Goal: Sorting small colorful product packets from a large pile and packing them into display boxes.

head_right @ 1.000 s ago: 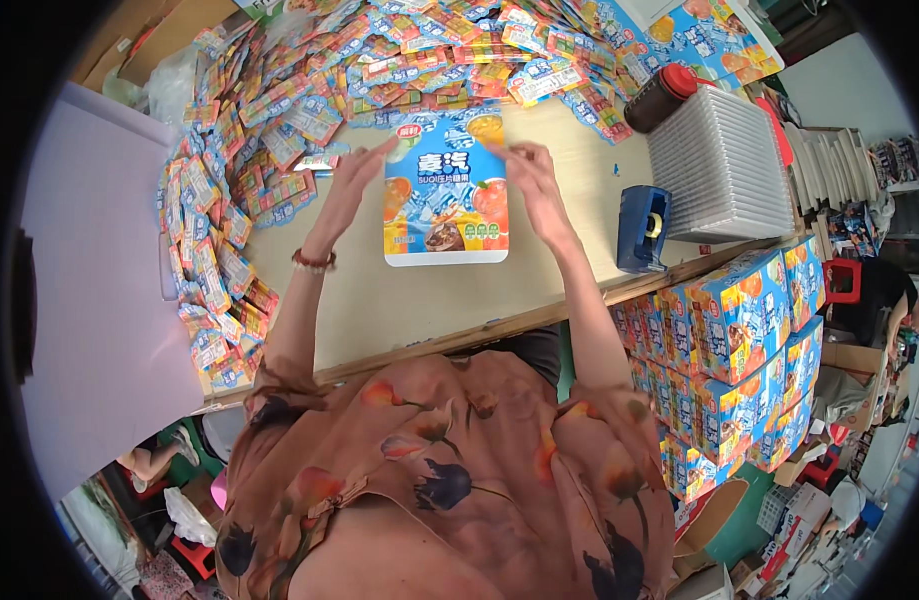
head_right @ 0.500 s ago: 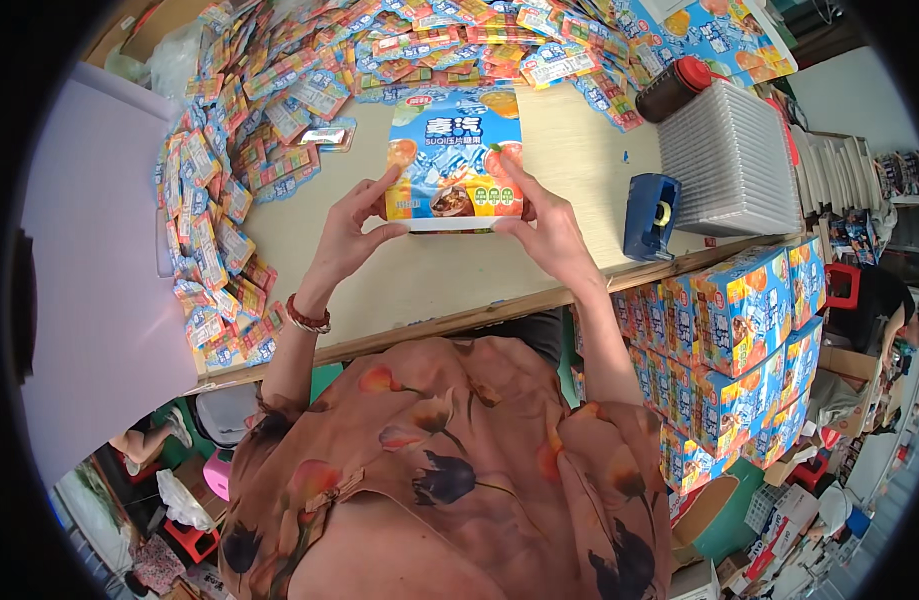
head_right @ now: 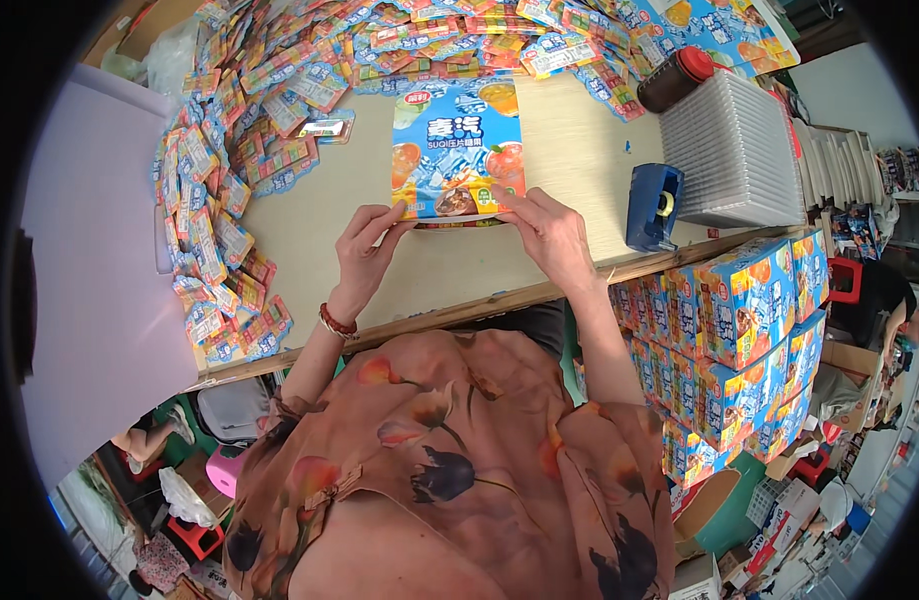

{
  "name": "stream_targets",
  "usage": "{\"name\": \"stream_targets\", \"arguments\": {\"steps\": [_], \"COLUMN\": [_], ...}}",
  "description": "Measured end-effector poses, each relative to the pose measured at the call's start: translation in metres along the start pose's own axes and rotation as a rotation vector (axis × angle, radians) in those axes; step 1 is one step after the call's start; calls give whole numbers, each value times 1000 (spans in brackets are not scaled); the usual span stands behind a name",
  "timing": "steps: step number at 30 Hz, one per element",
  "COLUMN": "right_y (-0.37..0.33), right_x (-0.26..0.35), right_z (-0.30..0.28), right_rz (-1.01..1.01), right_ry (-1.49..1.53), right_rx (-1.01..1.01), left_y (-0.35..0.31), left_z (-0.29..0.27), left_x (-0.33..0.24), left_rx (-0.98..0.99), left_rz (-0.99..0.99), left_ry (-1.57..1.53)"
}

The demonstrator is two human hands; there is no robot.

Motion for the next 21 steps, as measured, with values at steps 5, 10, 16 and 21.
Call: {"name": "stream_targets", "arguments": {"steps": [5,10,16,21], "right_y": [-2,-5,-13,-26], "right_x": [-2,-7,-15,2], "right_z": [4,8,13,17], "right_rz": [-31,-10,-41,-84], "right_ry": [-69,-58,-10,-236], "right_rx": [51,60,77,11], "left_y": [3,18,15,10], "left_z": [6,10,66,66], "left_x": [9,-25,-47,-46], "left_rx": [72,198,461,375], "left_rz": [35,380,672,693], "left_ry": [-41,264,321,360]}}
Point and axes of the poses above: each hand's wrist, its own y-axis towards the middle knuckle, its own z-axis out of the palm, x = y × z, the point moved 10 cm from there along y, towards the middle knuckle, and after that the axes turned 15 degrees about y, right-handed, at the moved point
